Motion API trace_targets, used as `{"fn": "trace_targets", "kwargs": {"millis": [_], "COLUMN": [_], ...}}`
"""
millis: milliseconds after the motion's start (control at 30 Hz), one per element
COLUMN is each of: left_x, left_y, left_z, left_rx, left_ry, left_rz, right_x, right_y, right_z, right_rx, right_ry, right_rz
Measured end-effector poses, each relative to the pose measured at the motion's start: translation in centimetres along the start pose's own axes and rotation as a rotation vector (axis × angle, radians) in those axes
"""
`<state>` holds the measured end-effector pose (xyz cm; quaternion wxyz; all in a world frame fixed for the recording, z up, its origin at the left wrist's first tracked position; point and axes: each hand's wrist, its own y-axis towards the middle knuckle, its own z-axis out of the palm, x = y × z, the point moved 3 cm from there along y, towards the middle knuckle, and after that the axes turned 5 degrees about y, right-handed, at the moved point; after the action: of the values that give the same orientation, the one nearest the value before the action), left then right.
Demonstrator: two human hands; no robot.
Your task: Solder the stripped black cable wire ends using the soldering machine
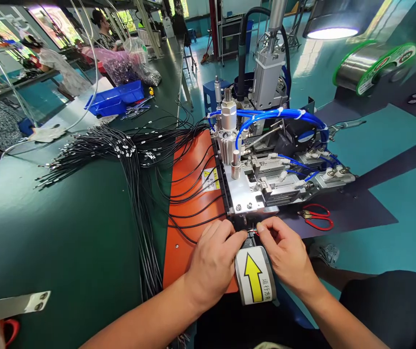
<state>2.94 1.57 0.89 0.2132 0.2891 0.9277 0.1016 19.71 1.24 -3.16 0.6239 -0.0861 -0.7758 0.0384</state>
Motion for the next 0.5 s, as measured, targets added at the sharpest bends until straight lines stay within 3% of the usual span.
{"fn": "trace_targets", "kwargs": {"millis": [267,500], "left_x": [-0.1,0.0], "left_y": [0.0,0.0], "left_z": [-0.1,0.1], "left_rx": [0.016,0.011], "left_ry": [0.049,0.032], "left_rz": [0.024,0.026], "right_x": [-0.5,0.6], "right_y": [0.1,-1.1], "right_z": [-0.3,-0.7], "right_rx": [0.041,0.110], "right_ry": [0.088,0.109], "right_rz": [0.067,0.131]}}
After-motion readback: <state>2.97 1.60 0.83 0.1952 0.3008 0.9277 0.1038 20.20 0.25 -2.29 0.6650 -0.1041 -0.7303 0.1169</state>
